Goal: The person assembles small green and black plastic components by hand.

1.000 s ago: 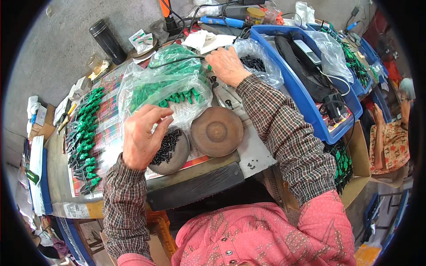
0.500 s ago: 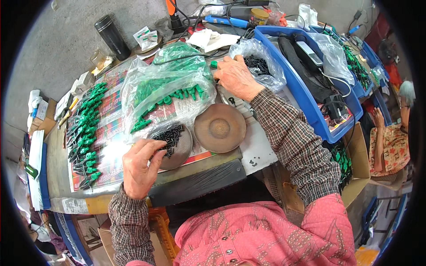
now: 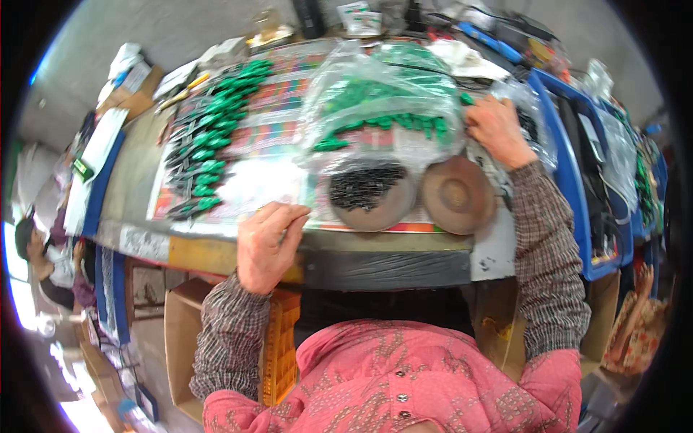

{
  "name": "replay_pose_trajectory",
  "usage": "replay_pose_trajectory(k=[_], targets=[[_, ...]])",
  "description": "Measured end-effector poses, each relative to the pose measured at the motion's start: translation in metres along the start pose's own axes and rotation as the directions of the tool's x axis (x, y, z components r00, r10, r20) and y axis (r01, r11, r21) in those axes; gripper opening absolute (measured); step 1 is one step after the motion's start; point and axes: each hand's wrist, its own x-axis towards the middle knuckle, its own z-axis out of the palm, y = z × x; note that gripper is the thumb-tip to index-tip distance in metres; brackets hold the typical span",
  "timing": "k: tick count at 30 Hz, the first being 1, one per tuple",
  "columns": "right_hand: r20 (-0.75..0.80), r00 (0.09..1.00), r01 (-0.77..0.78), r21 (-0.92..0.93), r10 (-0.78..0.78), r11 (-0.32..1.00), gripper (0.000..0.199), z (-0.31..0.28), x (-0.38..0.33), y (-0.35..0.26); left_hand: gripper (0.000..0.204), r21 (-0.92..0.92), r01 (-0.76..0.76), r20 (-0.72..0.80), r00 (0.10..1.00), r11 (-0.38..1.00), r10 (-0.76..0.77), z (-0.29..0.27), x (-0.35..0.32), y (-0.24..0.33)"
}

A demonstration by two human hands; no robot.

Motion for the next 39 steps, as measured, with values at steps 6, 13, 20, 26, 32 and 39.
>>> replay_pose_trajectory(k=[6, 13, 20, 26, 32, 39], targets=[[0.022, 1.000, 0.014, 0.049, -0.015, 0.999, 0.008, -0.010, -0.008, -0.010, 0.009, 0.080, 0.090, -0.115, 0.990, 0.993, -0.081, -0.017, -0.023, -0.031], [0.016, 1.000, -0.009, -0.004, 0.009, 1.000, 0.009, -0.016, -0.014, -0.023, 0.011, 0.372, 0.154, -0.298, 0.954, 0.915, -0.040, -0.056, -0.048, -0.093], [-0.060, 0.997, 0.041, 0.046, -0.039, 0.998, 0.010, 0.002, -0.012, -0.018, 0.008, 0.397, 0.364, -0.381, 0.901, 0.842, -0.209, -0.094, -0.101, -0.104], [-0.065, 0.997, -0.027, 0.110, 0.034, 0.994, 0.011, 0.005, -0.027, 0.019, 0.011, 0.431, 0.436, -0.425, 0.871, 0.790, -0.249, -0.122, -0.175, -0.112], [0.029, 0.997, -0.078, 0.145, 0.074, 0.986, 0.020, 0.014, -0.030, 0.023, 0.008, 0.442, 0.665, -0.499, 0.740, 0.602, -0.452, -0.134, -0.297, -0.156], [0.038, 0.997, -0.075, 0.084, 0.072, 0.994, 0.027, 0.013, -0.037, 0.034, 0.013, 0.403, 0.870, -0.398, 0.446, 0.284, -0.802, -0.106, -0.406, -0.230]])
